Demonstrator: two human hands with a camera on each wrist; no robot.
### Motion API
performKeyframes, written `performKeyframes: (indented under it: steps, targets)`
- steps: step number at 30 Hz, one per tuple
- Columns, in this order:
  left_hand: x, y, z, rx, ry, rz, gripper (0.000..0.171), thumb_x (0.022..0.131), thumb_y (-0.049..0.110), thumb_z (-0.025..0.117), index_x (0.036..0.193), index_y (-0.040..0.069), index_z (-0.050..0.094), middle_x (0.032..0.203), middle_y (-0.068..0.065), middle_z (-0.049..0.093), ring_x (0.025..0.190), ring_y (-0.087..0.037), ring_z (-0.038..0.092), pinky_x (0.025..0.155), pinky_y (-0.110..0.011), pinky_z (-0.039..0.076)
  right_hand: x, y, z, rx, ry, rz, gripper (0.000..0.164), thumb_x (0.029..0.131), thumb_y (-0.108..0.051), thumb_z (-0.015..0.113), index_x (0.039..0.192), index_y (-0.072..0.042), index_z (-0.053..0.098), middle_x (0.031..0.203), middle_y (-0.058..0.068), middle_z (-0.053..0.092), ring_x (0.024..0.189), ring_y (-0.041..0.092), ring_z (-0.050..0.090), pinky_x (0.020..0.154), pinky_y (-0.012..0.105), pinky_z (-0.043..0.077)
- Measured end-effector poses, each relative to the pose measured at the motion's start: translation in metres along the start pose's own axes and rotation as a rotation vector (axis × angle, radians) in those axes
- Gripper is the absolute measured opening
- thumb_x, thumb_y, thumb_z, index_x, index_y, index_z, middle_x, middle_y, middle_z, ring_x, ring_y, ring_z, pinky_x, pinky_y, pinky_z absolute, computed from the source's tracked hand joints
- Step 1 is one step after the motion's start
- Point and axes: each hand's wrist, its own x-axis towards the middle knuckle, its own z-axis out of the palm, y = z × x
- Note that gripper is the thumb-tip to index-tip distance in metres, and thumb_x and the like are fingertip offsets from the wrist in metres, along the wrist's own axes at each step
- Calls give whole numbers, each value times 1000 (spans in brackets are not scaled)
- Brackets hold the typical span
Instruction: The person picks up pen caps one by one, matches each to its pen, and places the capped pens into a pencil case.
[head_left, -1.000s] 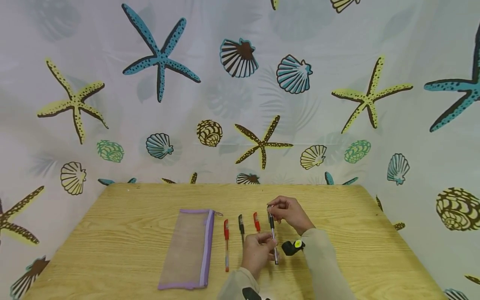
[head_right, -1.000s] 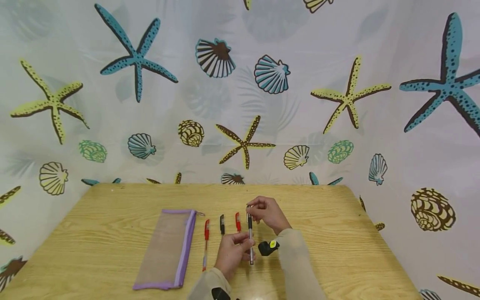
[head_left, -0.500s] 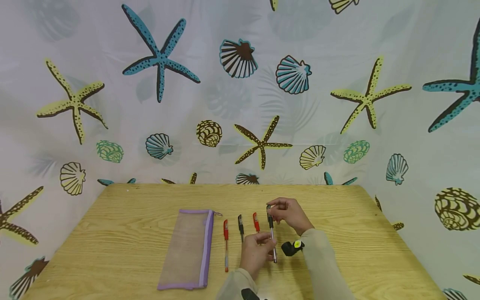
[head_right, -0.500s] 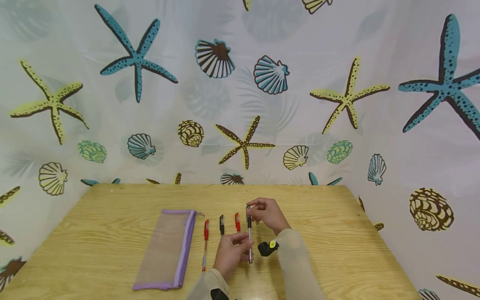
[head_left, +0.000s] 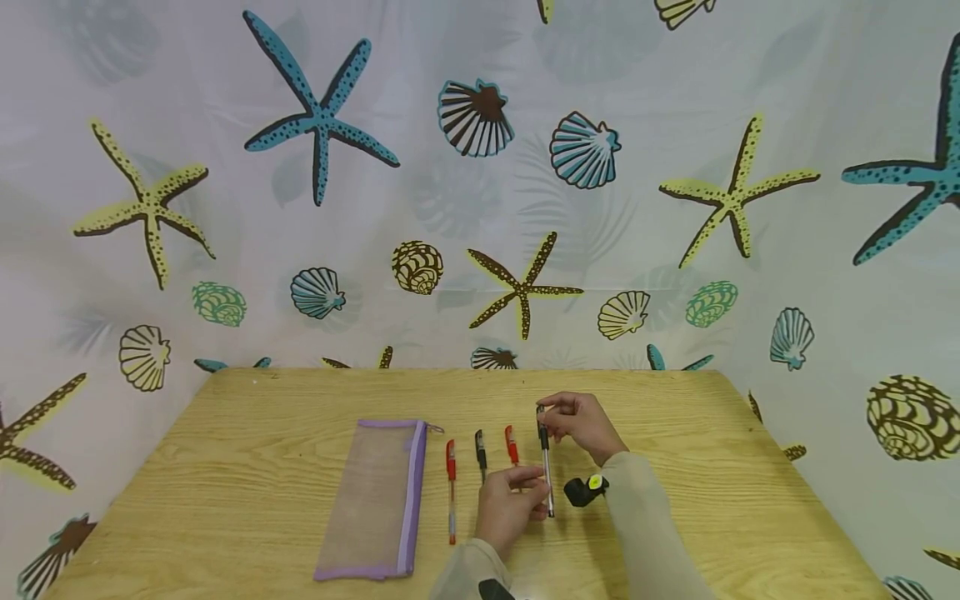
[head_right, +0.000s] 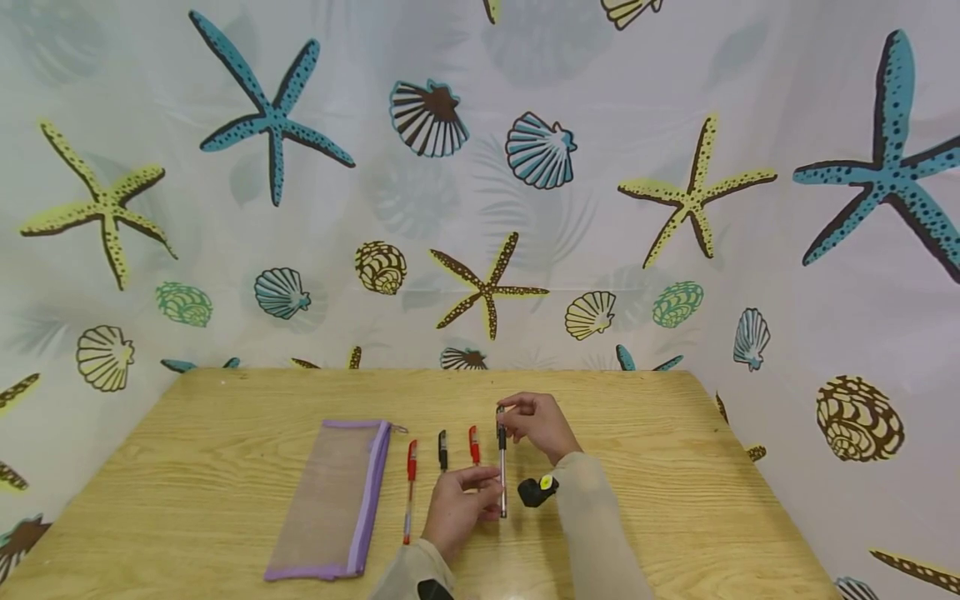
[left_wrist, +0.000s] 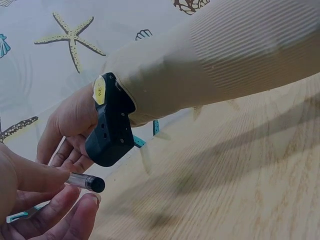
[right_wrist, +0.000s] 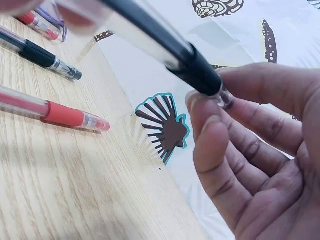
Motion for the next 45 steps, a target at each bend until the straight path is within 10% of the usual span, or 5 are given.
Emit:
performKeyframes:
  steps: [20,45]
  targets:
    - [0,-3,-4,19,-38,6,19,85,3,71,102,-5,70,82,-3,68,59,-13,64,54,-27,55,13,25,-3,-64,48,121,33,89,-7,68,117,9,62,73,6,65,65,18,58,61,33,53]
    - [2,-2,-8,35,-59,-15,23,90,17,68,103,-3,71,87,-1,69,58,-12,64,54,-27,54,26,42,-4,-248,-26,64,27,90,-5,66,113,8,65,76,9,68,59,16,60,54,32,55]
